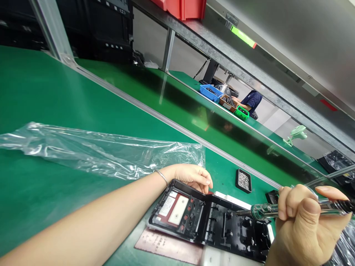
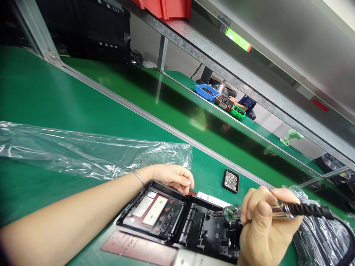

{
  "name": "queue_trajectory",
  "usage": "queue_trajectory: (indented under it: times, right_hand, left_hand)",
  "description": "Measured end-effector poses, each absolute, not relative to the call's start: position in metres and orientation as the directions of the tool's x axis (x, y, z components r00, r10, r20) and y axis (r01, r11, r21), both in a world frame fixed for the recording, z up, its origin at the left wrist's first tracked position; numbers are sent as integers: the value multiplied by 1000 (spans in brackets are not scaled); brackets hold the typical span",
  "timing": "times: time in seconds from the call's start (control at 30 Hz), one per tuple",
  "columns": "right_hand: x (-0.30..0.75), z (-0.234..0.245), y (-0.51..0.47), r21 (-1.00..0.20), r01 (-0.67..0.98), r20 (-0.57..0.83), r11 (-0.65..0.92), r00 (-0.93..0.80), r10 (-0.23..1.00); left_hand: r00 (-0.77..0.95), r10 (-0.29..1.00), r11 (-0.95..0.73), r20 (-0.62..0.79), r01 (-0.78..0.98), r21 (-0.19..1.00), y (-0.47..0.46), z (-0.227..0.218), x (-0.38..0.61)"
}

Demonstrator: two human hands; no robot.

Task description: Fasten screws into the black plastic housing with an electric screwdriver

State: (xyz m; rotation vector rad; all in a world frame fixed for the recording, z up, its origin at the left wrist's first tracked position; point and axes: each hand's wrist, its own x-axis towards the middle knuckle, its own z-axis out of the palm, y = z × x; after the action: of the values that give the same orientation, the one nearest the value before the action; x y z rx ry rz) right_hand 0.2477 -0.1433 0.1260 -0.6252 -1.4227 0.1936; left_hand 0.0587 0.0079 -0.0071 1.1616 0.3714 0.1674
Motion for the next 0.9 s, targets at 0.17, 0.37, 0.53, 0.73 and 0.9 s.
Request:
queue_trajectory:
  times: [0.17,0.37,0.53,0.73,0.9]
  right_hand:
    - [248,126,-142,-516,235,857,824,156,492]
    - [249,126,-143,-516,241,857,822,161,490]
    - [249,125,-142,-512,243,859,824,168,484]
    - [248,125,-141,-525,240,851,816,174,496]
    - [247,127,-143,-511,246,860,824,158,486]
  left_hand:
    - [929,315,397,-195,58,916,9,-9,59]
    - [926,318,398,-201,62,915,8,-8,59]
    - [923,324,401,-208,66,914,8,-7,59]
    - [926,316,388,-204,70,919,9,-8,60]
    - [924,322,386,-205,70,920,8,-7,59]
